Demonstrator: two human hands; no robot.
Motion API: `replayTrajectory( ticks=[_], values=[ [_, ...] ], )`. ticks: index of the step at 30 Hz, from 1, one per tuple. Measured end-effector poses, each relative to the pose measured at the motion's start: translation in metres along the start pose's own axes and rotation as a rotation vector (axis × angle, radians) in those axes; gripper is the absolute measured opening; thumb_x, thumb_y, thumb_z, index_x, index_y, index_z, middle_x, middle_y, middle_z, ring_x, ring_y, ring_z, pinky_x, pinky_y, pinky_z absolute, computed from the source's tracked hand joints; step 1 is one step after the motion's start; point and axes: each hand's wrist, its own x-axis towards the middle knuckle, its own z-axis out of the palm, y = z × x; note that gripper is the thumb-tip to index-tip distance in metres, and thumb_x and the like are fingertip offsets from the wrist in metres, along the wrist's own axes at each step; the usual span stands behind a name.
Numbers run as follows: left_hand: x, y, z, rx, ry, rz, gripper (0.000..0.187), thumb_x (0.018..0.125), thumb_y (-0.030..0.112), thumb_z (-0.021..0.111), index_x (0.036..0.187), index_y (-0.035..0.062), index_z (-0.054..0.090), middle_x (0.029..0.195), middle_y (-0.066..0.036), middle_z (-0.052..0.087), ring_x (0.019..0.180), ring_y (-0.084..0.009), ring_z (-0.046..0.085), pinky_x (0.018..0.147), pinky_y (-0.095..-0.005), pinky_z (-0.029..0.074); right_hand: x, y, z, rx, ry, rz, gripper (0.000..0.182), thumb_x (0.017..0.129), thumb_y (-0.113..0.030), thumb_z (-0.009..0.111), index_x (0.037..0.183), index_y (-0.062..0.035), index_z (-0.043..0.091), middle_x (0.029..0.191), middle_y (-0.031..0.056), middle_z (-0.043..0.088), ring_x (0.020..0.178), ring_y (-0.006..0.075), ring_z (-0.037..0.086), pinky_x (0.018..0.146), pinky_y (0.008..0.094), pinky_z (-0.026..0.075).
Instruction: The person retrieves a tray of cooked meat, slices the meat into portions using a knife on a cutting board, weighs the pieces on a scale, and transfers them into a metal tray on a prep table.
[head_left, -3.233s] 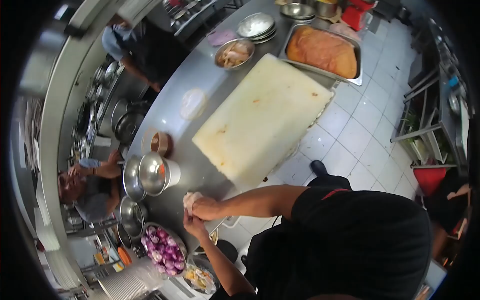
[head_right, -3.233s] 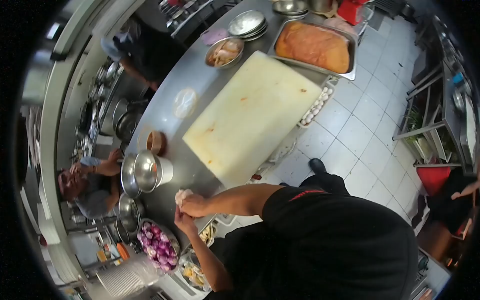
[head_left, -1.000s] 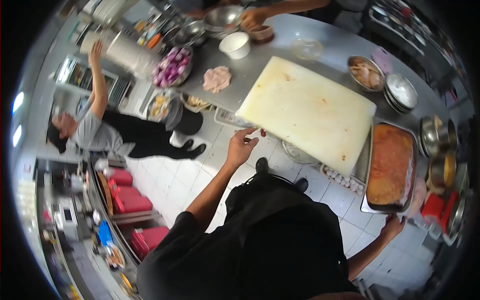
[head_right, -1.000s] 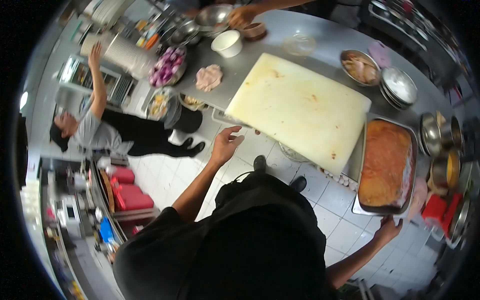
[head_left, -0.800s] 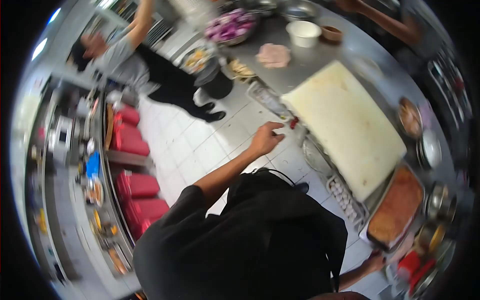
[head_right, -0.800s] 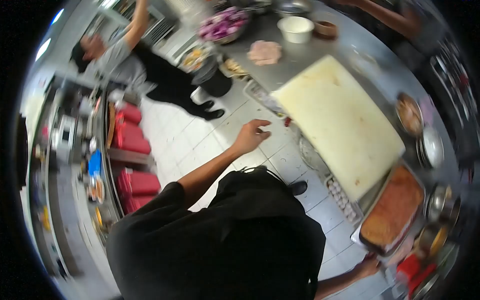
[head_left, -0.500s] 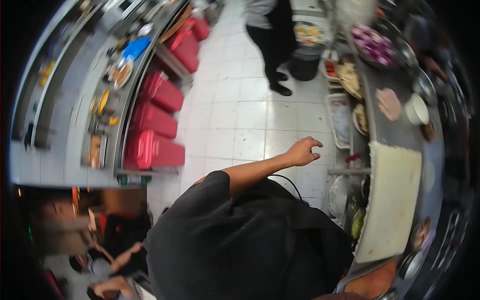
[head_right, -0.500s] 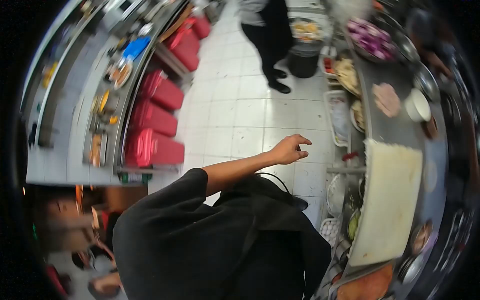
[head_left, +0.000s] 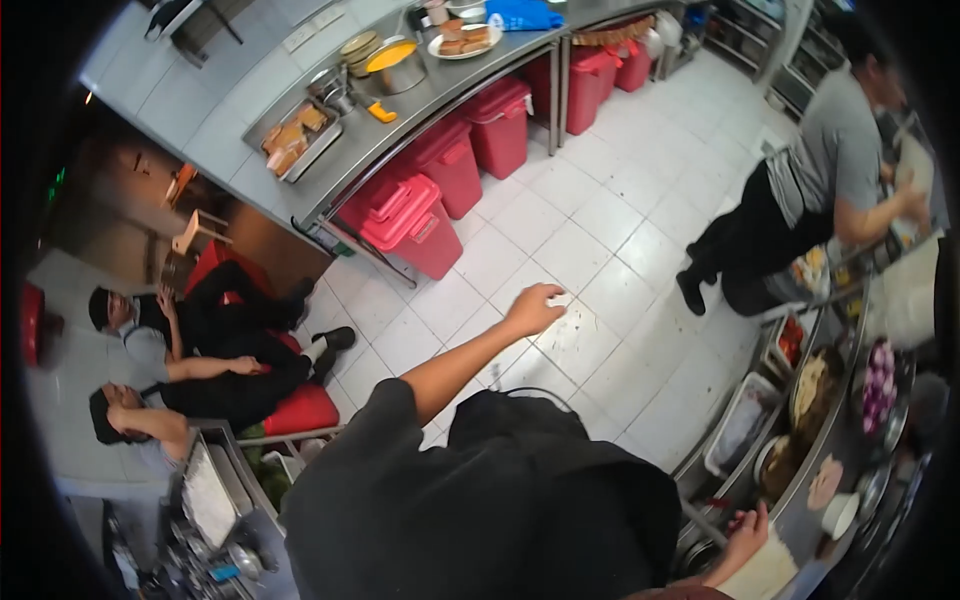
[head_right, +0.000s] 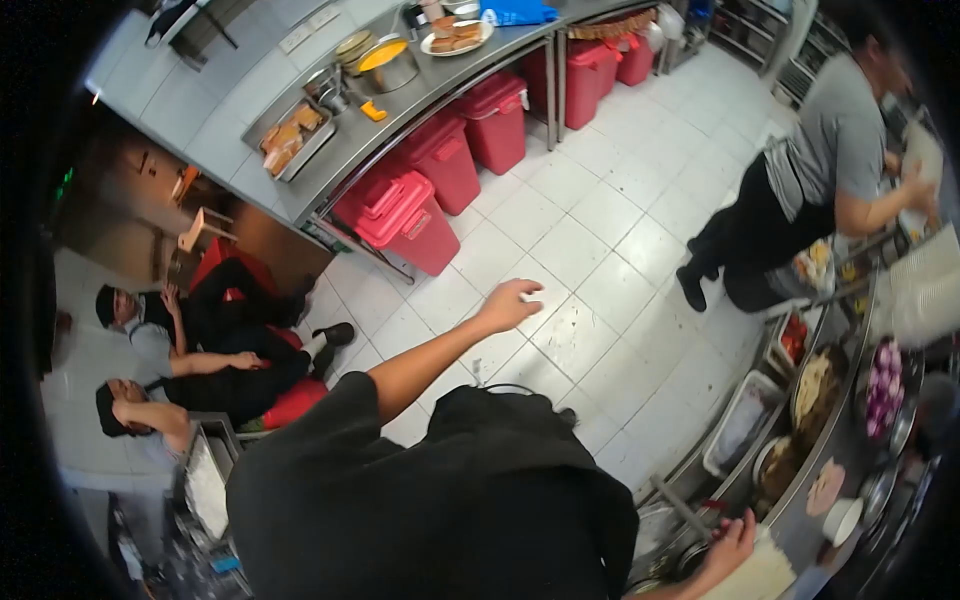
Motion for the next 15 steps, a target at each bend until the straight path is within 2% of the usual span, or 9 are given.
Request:
replayTrajectory(
  ticks=[2,4,6,8,10,12,14,15],
  values=[
    [-0.009,-0.026,-0.026,-0.050,0.097,-0.140,0.041,0.074,0.026,0.069,0.110,0.0067,0.065,0.106,-0.019,0.063,0.097,-0.0311,0.061,0.085,-0.0384,0.048,0.021,-0.048,0.064,-0.093,-0.296,-0.082,0.045,0.088,-0.004,0.046,0.132,-0.0066,0.050,0.074,0.0047,0.057,0.061,0.0112,0.052,0.052,0.0254,0.045],
    [-0.035,-0.041,-0.057,-0.038,0.290,-0.185,0.041,0.074,0.025,0.070,0.109,0.0062,0.065,0.105,-0.019,0.063,0.095,-0.0312,0.062,0.085,-0.0381,0.049,0.053,-0.069,0.139,-0.330,-0.430,-0.343,0.045,0.086,-0.003,0.044,0.130,-0.0028,0.051,0.074,0.0070,0.060,0.062,0.0125,0.054,0.057,0.0264,0.046],
    [-0.065,-0.073,-0.079,-0.068,0.366,-0.349,0.041,0.074,0.025,0.070,0.110,0.0058,0.065,0.105,-0.019,0.063,0.095,-0.0314,0.062,0.084,-0.0374,0.049,0.050,-0.113,0.216,-0.597,-0.442,-0.750,0.039,0.086,-0.006,0.048,0.125,0.0005,0.054,0.074,0.0118,0.062,0.064,0.0155,0.056,0.060,0.0293,0.047],
    [-0.097,-0.141,-0.084,-0.016,0.492,-0.376,0.042,0.073,0.025,0.071,0.110,0.0053,0.065,0.105,-0.018,0.064,0.095,-0.0307,0.062,0.084,-0.0364,0.049,0.028,-0.165,0.291,-0.487,-0.612,-0.715,0.035,0.088,-0.011,0.053,0.120,0.0015,0.057,0.074,0.0155,0.063,0.062,0.0184,0.057,0.063,0.0321,0.047],
    [-0.125,-0.162,-0.107,-0.097,0.591,-0.565,0.042,0.073,0.024,0.071,0.111,0.0053,0.065,0.106,-0.018,0.064,0.096,-0.0297,0.062,0.085,-0.0361,0.048,-0.012,-0.214,0.366,-0.339,-0.820,-0.738,0.031,0.091,-0.014,0.054,0.119,0.0002,0.058,0.078,0.0098,0.064,0.065,0.0120,0.058,0.060,0.0278,0.048],
    [-0.145,-0.199,-0.121,-0.105,0.710,-0.652,0.043,0.073,0.023,0.072,0.112,0.0051,0.064,0.106,-0.016,0.064,0.092,-0.0260,0.063,0.081,-0.0342,0.049,-0.057,-0.259,0.443,-0.328,-0.959,-0.931,0.029,0.092,-0.019,0.055,0.112,0.0016,0.062,0.077,0.0097,0.066,0.068,0.0121,0.060,0.061,0.0279,0.048],
    [-0.157,-0.218,-0.133,-0.117,0.766,-0.709,0.044,0.074,0.023,0.072,0.113,0.0046,0.064,0.105,-0.015,0.065,0.088,-0.0238,0.064,0.079,-0.0329,0.050,-0.109,-0.299,0.518,-0.296,-1.120,-0.964,0.030,0.092,-0.022,0.056,0.108,0.0025,0.064,0.076,0.0106,0.066,0.070,0.0136,0.062,0.063,0.0274,0.048],
    [-0.157,-0.228,-0.143,-0.121,0.804,-0.749,0.045,0.074,0.022,0.073,0.114,0.0040,0.063,0.105,-0.014,0.065,0.084,-0.0215,0.064,0.076,-0.0317,0.050,-0.129,-0.311,0.559,-0.289,-1.141,-1.071,0.031,0.091,-0.023,0.057,0.107,0.0026,0.064,0.076,0.0121,0.065,0.068,0.0153,0.061,0.063,0.0280,0.048]
  ],
)
